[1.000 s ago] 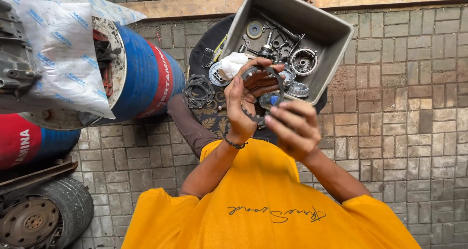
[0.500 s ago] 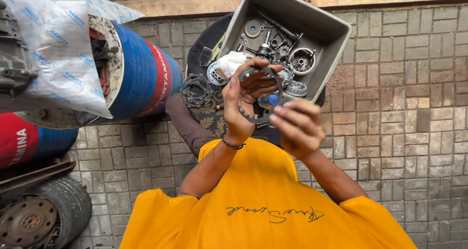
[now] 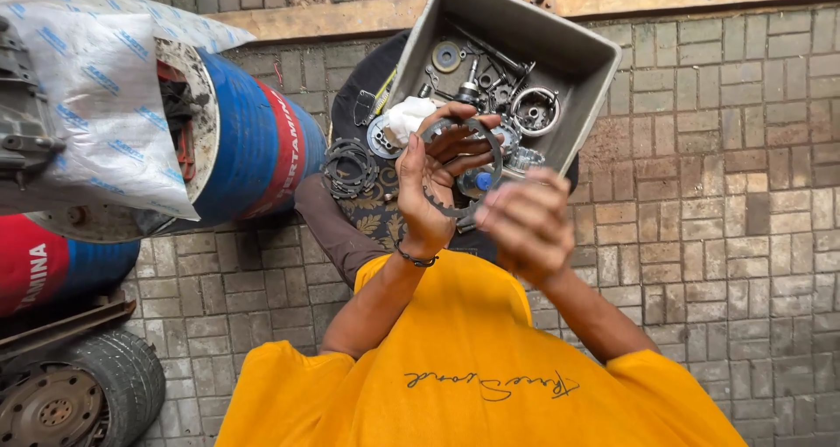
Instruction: Manually sanding and cleaning metal clutch plates using sandpaper and a cloth.
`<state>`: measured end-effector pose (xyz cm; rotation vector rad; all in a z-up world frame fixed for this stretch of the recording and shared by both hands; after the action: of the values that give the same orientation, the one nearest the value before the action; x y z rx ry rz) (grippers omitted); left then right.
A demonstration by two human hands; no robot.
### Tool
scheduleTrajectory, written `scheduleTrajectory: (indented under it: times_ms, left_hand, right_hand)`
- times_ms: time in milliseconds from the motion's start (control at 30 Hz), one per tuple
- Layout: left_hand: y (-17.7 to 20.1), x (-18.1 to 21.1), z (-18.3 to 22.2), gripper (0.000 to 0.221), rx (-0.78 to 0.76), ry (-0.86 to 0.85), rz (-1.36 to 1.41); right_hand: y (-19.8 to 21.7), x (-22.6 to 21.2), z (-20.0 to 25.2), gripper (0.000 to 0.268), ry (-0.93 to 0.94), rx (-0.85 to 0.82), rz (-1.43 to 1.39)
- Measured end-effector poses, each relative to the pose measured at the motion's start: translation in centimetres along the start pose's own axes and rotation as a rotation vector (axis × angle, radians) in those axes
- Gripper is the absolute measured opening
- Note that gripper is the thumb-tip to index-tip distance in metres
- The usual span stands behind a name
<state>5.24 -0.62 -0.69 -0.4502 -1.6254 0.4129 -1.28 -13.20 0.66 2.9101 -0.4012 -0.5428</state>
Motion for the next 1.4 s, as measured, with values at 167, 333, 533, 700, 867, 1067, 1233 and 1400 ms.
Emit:
scheduleTrajectory:
  times_ms: [167,333,533,700,867,1067,1233,1400]
  left_hand:
    - [0.4,0.4,-0.8,0.063,0.011,0.021,0.036]
    - [1.5,0.0,-1.1,0.068,0.012,0.038,0.148]
    - [2.8,-1.7,-0.4,0.092,0.03,0.168,0.279]
    - [6.4,-4.7,1.8,0.095,-0.023,0.152,0.2]
    - [5.2,-2.8,4.8,0.086,-0.024,0.191,0.461]
    - [7.0,-4.2,4.9,0.083,0.028,0.198,0.496]
    - [5.8,-3.2,3.9,0.085,0.006,0.206,0.439]
    - [8.5,-5.0,2.7,0.087,0.081,0.249,0.373]
  right_hand:
    - [-0.1,-1.7,-0.3,0.026,-0.123,0.02,-0.283]
    - [3.0,2.6,1.7,0.019,-0.525,0.378,-0.409]
    - [3.6,4.2,6.5,0.031,-0.826,0.576,-0.503]
    - [4.0,3.6,9.9,0.012,-0.921,0.467,-0.543]
    - [4.7,1.9,9.2,0.019,-1.134,0.403,-0.568]
    - [5.6,2.7,8.7,0.022,-1.167,0.371,-0.374]
    - [6.1,5.9,11.5,0.027,-1.19,0.192,-0.096]
    - [4.6,9.9,18.7,0.044,-0.964,-0.212,0.217]
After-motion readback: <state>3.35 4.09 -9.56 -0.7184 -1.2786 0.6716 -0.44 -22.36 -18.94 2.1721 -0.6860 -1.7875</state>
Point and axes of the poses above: each hand's wrist, its own z-axis away from the middle knuckle, its own y-axis out of the back of the hand, x = y × z, the point moved 5 cm from there along -z, towards the middle knuckle, and after that the axes turned 15 degrees about -z, right-handed, at the moved point
